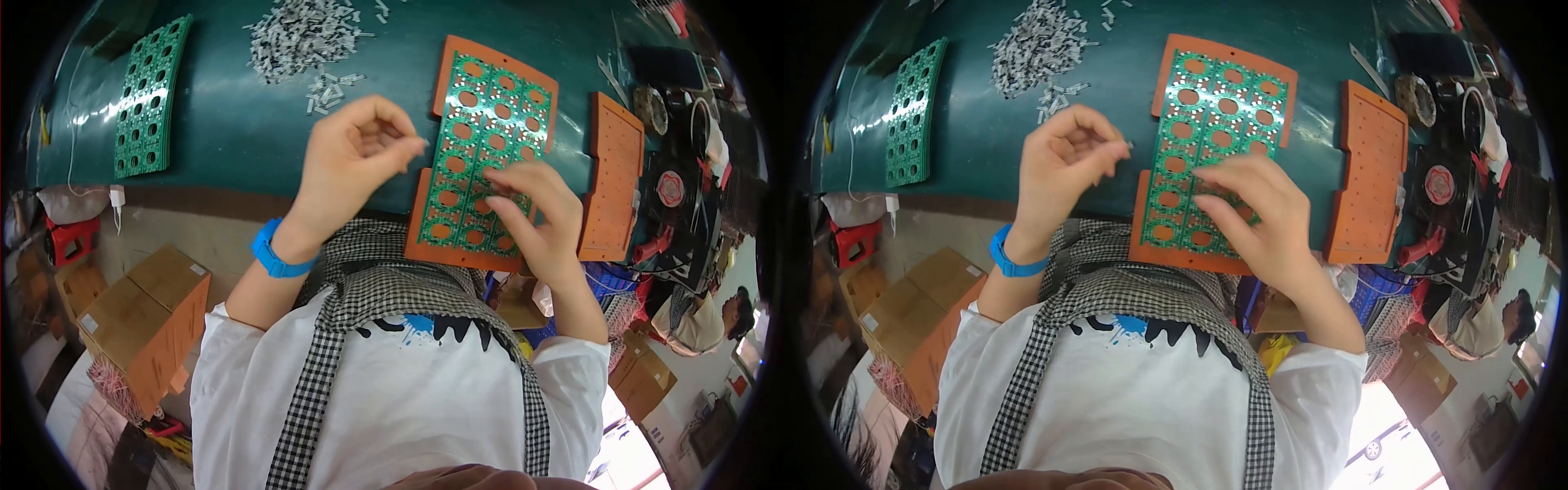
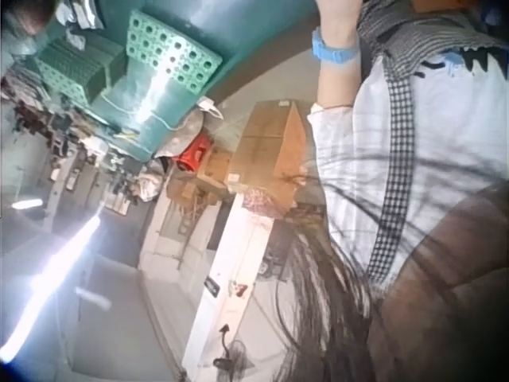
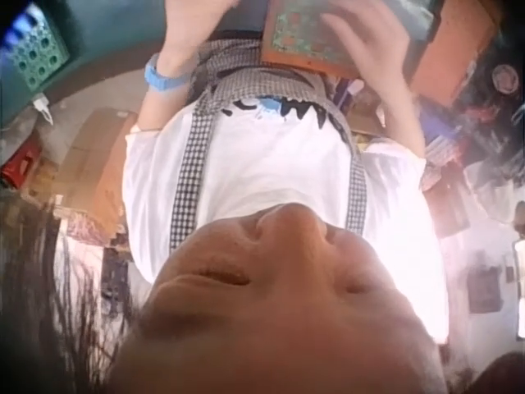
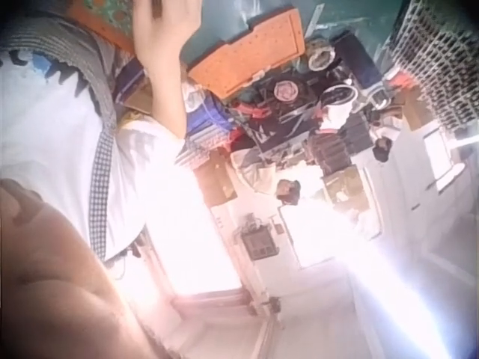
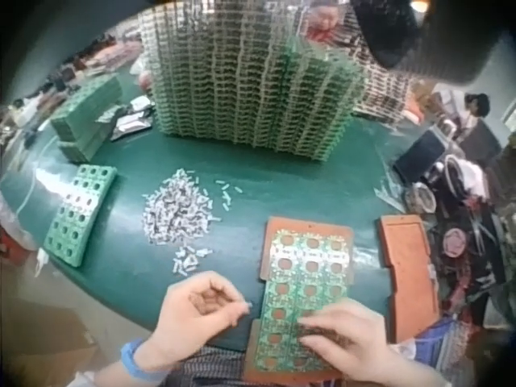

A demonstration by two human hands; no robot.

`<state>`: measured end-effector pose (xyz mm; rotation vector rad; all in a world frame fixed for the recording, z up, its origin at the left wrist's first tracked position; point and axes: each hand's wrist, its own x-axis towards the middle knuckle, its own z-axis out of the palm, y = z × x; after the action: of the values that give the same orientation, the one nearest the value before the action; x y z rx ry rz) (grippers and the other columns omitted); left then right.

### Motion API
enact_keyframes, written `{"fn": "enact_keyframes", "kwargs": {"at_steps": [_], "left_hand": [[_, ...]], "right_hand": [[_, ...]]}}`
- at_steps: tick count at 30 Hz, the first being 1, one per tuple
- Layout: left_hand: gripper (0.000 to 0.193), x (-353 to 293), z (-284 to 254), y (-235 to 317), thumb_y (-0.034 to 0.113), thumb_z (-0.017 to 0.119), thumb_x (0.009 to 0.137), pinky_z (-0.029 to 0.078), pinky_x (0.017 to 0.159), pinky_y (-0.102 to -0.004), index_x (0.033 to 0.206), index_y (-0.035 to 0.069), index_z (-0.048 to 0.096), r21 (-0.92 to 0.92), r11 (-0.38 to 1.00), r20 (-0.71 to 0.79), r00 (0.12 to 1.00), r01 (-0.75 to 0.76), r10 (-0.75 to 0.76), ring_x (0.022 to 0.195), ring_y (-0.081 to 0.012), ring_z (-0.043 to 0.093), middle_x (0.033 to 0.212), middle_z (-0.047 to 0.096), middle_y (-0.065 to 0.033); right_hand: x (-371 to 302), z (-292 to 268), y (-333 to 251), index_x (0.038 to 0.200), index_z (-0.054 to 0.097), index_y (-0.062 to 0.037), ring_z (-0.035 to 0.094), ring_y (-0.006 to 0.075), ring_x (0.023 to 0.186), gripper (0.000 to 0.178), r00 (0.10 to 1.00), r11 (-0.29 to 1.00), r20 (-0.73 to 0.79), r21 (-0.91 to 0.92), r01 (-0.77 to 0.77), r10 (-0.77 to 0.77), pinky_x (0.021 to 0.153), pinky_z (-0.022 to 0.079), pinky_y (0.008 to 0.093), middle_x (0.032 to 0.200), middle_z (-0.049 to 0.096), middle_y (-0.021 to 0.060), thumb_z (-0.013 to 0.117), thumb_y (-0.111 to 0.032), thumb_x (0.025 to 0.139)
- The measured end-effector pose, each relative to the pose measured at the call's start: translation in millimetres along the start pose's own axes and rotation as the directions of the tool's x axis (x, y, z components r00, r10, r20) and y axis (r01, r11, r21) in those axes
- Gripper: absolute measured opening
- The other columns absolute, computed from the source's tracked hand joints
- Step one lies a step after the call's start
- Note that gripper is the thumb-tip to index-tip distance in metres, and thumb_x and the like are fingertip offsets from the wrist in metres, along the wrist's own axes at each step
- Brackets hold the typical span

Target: The person assembles electronic components by hand, inserting small pins into a green circuit board secured in an assembly jig.

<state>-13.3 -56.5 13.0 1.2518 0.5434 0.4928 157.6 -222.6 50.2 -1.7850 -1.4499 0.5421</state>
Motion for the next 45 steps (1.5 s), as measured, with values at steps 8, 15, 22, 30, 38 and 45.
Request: {"fn": "enact_keyframes", "kwargs": {"at_steps": [8,15,22,30,38,45], "left_hand": [[0.018,-7,30,-1,0.002,0.067,0.085,0.050,0.061,-0.0220,0.100,0.001,0.057,-0.254,0.949,0.161,0.976,0.187,-0.149,0.072,-0.0091,0.061,0.086,0.064,-0.0055],[0.028,20,-24,-7,0.018,0.075,0.075,0.044,0.074,-0.0380,0.098,0.006,0.063,0.983,0.176,-0.056,0.811,-0.058,0.583,0.083,-0.0281,0.055,0.085,0.058,-0.0083],[0.011,23,-39,-9,0.010,0.069,0.080,0.043,0.077,-0.0363,0.086,0.003,0.063,0.930,0.365,-0.125,0.888,-0.050,0.442,0.086,-0.0264,0.054,0.090,0.059,-0.0073],[0.010,25,-36,-12,0.008,0.070,0.078,0.040,0.078,-0.0385,0.081,0.006,0.060,0.962,0.239,-0.026,0.828,-0.131,0.560,0.085,-0.0270,0.053,0.084,0.058,-0.0057],[0.016,16,-22,-8,-0.001,0.067,0.080,0.050,0.067,-0.0295,0.095,0.001,0.062,0.587,0.789,-0.203,0.910,-0.183,0.362,0.074,-0.0177,0.061,0.086,0.064,-0.0071],[0.028,4,18,5,-0.004,0.060,0.087,0.054,0.074,-0.0237,0.115,-0.005,0.056,-0.111,0.988,0.046,0.994,0.103,-0.098,0.087,-0.0165,0.068,0.092,0.065,-0.0110]], "right_hand": [[14,12,0,0.096,0.068,-0.0016,0.064,0.0150,0.082,0.018,0.996,0.964,0.052,0.250,-0.087,0.076,0.070,0.049,0.0265,0.089,0.067,0.0070,0.071,-0.002,0.079],[28,-13,29,0.086,0.060,-0.0006,0.059,0.0277,0.084,0.006,0.999,0.982,0.038,-0.183,0.039,-0.033,0.075,0.047,0.0357,0.087,0.060,0.0097,0.064,-0.003,0.082],[28,-12,32,0.085,0.056,-0.0002,0.055,0.0286,0.086,0.008,0.990,0.977,0.120,-0.193,0.091,-0.069,0.077,0.044,0.0371,0.087,0.057,0.0099,0.063,-0.002,0.082],[24,-2,36,0.084,0.057,-0.0022,0.055,0.0282,0.086,0.011,0.994,0.961,0.046,-0.256,0.105,-0.097,0.075,0.045,0.0376,0.087,0.056,0.0090,0.066,-0.003,0.079],[13,0,33,0.089,0.063,-0.0045,0.059,0.0256,0.081,0.021,0.968,0.874,0.019,-0.425,0.235,-0.250,0.069,0.048,0.0358,0.087,0.060,0.0056,0.075,-0.007,0.071],[25,8,1,0.102,0.067,-0.0051,0.063,0.0251,0.083,0.031,1.000,1.000,-0.020,-0.007,0.022,-0.022,0.069,0.051,0.0330,0.094,0.065,0.0079,0.076,-0.007,0.073]]}}
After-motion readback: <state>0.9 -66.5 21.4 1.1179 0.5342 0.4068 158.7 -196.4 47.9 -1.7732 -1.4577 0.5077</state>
